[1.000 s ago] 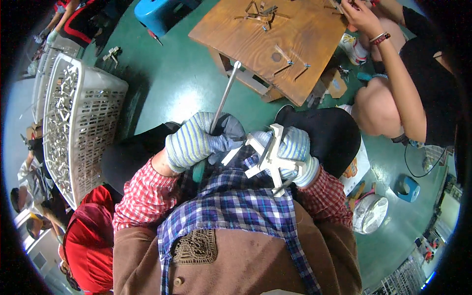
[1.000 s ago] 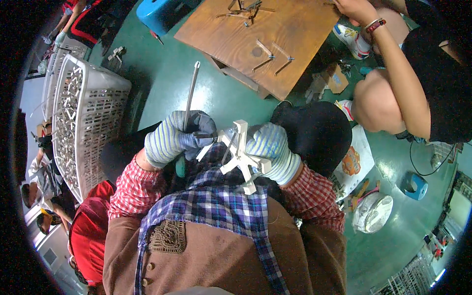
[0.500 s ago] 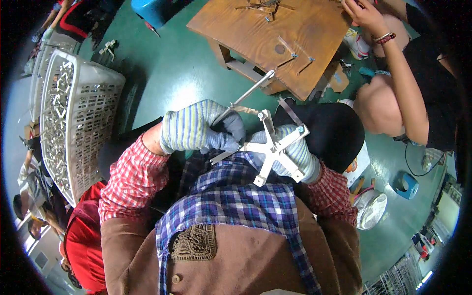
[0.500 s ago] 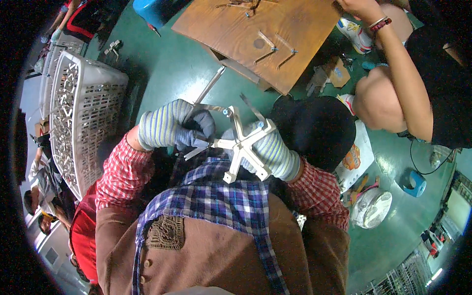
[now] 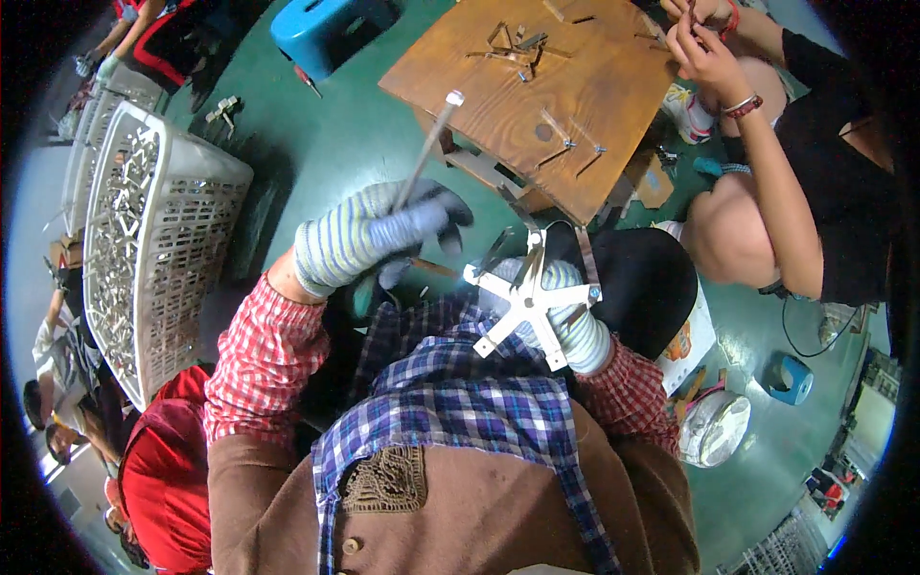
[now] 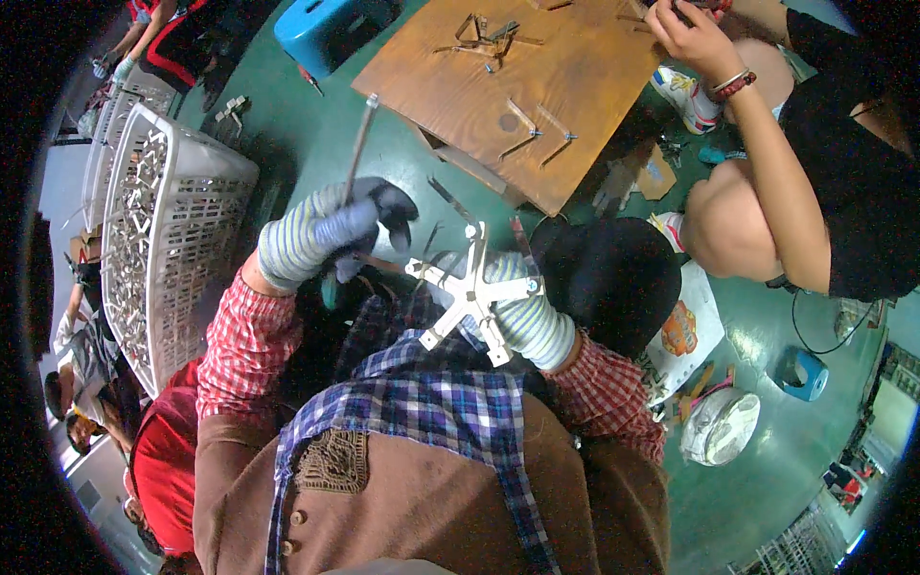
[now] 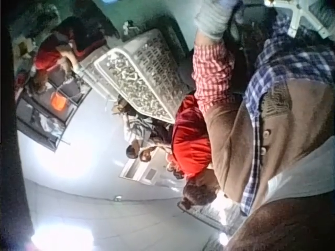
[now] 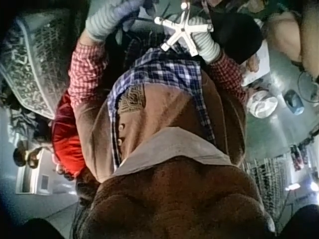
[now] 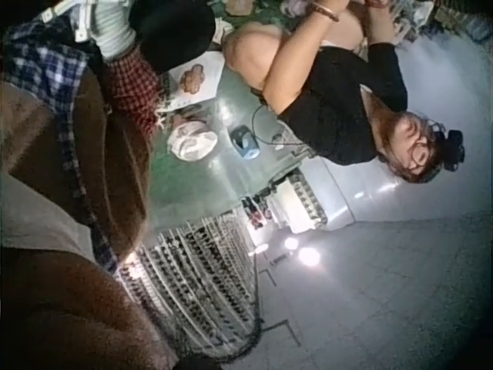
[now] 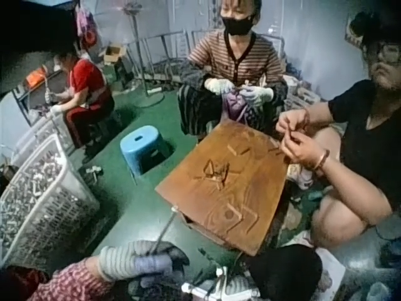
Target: The person assembles a white plastic component by hand using a screwdriver to insert screws.
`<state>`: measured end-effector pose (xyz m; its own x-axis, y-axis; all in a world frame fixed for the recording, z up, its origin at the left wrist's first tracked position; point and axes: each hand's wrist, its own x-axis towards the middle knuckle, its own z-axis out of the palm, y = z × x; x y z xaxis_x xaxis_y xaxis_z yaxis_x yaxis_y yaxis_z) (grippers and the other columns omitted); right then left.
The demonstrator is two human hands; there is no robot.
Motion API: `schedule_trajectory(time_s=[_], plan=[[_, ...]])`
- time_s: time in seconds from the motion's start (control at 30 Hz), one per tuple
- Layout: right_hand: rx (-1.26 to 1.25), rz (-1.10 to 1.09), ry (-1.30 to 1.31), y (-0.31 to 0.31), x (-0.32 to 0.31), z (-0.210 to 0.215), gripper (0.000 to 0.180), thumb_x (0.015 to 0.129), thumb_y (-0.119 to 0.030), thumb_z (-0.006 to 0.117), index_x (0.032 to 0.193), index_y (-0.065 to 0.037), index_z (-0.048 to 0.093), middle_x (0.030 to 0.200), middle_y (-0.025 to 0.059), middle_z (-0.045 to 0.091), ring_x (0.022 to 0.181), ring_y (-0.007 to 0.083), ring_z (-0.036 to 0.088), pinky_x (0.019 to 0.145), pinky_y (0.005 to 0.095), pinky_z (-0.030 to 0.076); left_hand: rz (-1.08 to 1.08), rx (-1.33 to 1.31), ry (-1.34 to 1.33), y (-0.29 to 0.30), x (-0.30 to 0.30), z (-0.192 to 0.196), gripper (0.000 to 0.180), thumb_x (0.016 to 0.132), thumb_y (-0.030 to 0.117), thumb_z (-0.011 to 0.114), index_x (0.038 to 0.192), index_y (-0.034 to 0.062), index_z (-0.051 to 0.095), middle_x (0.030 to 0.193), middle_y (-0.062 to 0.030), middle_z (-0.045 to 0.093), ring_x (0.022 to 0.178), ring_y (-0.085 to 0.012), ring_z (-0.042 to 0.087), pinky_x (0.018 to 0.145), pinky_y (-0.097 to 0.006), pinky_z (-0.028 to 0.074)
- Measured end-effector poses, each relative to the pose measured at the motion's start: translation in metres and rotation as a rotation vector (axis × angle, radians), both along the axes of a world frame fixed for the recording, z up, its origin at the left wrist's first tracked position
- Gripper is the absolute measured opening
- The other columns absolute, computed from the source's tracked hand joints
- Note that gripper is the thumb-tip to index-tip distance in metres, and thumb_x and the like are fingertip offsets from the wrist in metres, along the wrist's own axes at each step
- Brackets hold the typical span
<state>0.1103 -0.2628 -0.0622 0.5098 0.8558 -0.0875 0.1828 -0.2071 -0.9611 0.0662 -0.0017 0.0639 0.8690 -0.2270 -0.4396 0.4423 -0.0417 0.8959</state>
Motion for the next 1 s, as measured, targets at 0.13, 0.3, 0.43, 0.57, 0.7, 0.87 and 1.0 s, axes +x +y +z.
schedule_trajectory(time_s=[0.13, 0.3, 0.43, 0.57, 0.7, 0.87, 1.0], plan=[[0.081, 0.045, -0.536, 0.010, 0.005, 0.023, 0.035, 0.088, -0.024, 0.050, 0.123, -0.017, 0.053, 0.091, 0.0039, 0.061, 0.066, 0.0192, 0.057, 0.065, 0.0353, 0.051, 0.314, -0.127, 0.104, 0.015, -0.018, -0.006, 0.071, 0.094, 0.065, 0.038, 0.119, 0.0012, 0.056, 0.095, -0.0070, 0.065, 0.046, -0.0062, 0.042, 0.042, -0.020, 0.033], [-0.148, 0.003, -0.867, -0.004, 0.002, 0.040, 0.047, 0.089, -0.027, 0.051, 0.134, -0.016, 0.053, 0.101, 0.0039, 0.064, 0.070, 0.0190, 0.060, 0.065, 0.0354, 0.052, 0.643, -0.328, 0.428, -0.002, -0.060, -0.039, 0.069, 0.089, 0.065, 0.050, 0.121, 0.0040, 0.052, 0.087, -0.0053, 0.060, 0.049, -0.0078, 0.040, 0.044, -0.020, 0.036], [0.115, -0.189, -0.580, 0.005, -0.004, 0.034, 0.054, 0.083, -0.036, 0.057, 0.133, -0.015, 0.054, 0.103, 0.0030, 0.065, 0.074, 0.0219, 0.062, 0.069, 0.0360, 0.051, 0.686, -0.269, 0.411, -0.048, -0.107, -0.053, 0.053, 0.098, 0.053, 0.043, 0.101, 0.0034, 0.060, 0.071, -0.0053, 0.061, 0.050, -0.0130, 0.056, 0.046, -0.024, 0.046], [-0.137, -0.107, -0.891, -0.004, 0.001, 0.044, 0.057, 0.081, -0.040, 0.058, 0.132, -0.014, 0.054, 0.110, 0.0025, 0.066, 0.078, 0.0218, 0.063, 0.073, 0.0357, 0.051, 0.757, -0.210, 0.241, -0.042, -0.095, -0.011, 0.055, 0.099, 0.050, 0.041, 0.119, 0.0008, 0.053, 0.067, -0.0065, 0.059, 0.045, -0.0135, 0.053, 0.045, -0.023, 0.045], [0.102, -0.159, -0.798, 0.003, 0.009, 0.052, 0.061, 0.079, -0.043, 0.060, 0.133, -0.015, 0.055, 0.118, 0.0009, 0.065, 0.077, 0.0216, 0.063, 0.074, 0.0369, 0.051, 0.574, -0.035, 0.144, -0.005, -0.085, 0.055, 0.056, 0.097, 0.043, 0.048, 0.130, -0.0020, 0.047, 0.059, -0.0103, 0.059, 0.036, -0.0149, 0.048, 0.036, -0.025, 0.040], [0.039, -0.110, -0.670, -0.006, 0.008, 0.041, 0.058, 0.083, -0.044, 0.057, 0.133, -0.016, 0.055, 0.123, -0.0010, 0.064, 0.079, 0.0199, 0.064, 0.076, 0.0361, 0.051, 0.178, -0.207, 0.524, -0.006, -0.093, 0.092, 0.060, 0.092, 0.022, 0.058, 0.143, -0.0022, 0.037, 0.067, -0.0160, 0.066, 0.049, -0.0177, 0.060, 0.044, -0.023, 0.045], [-0.004, -0.066, -0.813, 0.004, 0.010, 0.056, 0.038, 0.086, -0.027, 0.056, 0.119, -0.008, 0.060, 0.110, 0.0046, 0.066, 0.078, 0.0211, 0.065, 0.070, 0.0352, 0.052, 0.101, -0.291, 0.471, -0.010, -0.101, 0.079, 0.059, 0.094, 0.022, 0.057, 0.142, -0.0054, 0.036, 0.069, -0.0138, 0.066, 0.050, -0.0144, 0.060, 0.045, -0.022, 0.044]])
